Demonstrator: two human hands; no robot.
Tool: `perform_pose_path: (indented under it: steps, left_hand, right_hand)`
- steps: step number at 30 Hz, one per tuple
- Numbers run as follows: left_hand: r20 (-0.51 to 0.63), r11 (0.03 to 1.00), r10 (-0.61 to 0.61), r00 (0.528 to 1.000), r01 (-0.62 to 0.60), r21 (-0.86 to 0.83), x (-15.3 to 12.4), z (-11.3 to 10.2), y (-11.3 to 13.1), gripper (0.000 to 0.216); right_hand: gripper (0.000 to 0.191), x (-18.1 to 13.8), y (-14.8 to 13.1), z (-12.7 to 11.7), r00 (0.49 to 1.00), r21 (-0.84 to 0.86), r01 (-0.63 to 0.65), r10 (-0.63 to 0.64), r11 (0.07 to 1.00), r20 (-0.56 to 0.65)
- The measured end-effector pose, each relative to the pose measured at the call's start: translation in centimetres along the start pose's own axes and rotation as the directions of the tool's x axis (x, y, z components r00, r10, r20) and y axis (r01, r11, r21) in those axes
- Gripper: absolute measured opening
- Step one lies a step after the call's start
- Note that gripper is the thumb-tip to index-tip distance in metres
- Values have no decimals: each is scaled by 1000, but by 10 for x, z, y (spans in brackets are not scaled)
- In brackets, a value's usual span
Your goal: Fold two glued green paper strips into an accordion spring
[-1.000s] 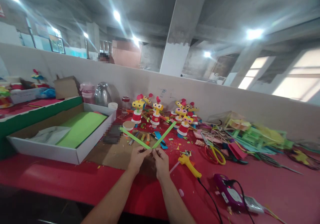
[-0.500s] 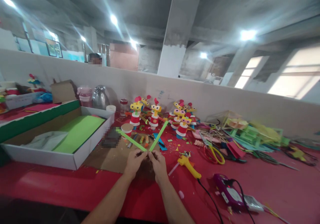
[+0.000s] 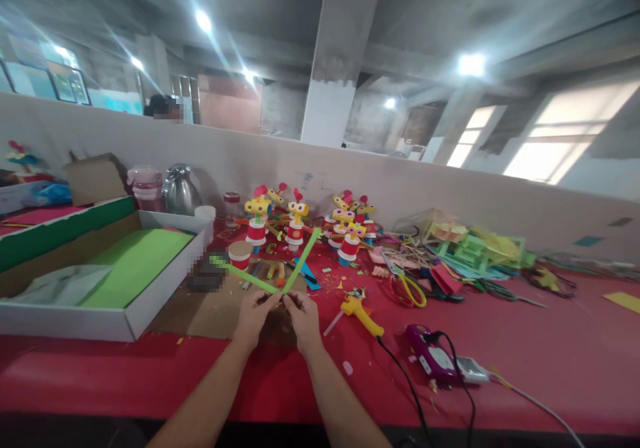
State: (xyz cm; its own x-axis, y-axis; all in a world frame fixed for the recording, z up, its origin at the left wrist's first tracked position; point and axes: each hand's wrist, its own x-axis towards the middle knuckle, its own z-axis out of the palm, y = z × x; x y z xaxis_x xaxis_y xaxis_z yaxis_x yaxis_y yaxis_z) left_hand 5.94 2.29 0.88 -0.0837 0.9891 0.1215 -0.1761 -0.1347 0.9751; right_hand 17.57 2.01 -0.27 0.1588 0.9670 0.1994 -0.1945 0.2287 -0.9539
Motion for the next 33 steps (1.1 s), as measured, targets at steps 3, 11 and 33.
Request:
perform_pose_path:
  steps: [3, 11, 33]
  left_hand:
    - [15, 1000, -12, 1000, 12, 11, 1, 0, -2, 35]
    - [4, 1000, -20, 1000, 20, -1, 1, 0, -3, 34]
    - [8, 997, -18, 1000, 17, 72, 0, 2, -5, 37]
  right_hand:
    - [20, 0, 2, 0, 1000, 15, -3, 3, 1000, -16]
    - [21, 1, 3, 1, 1000, 31, -3, 3, 1000, 1]
    - [15, 2, 0, -5, 998, -35, 19, -21, 999, -58]
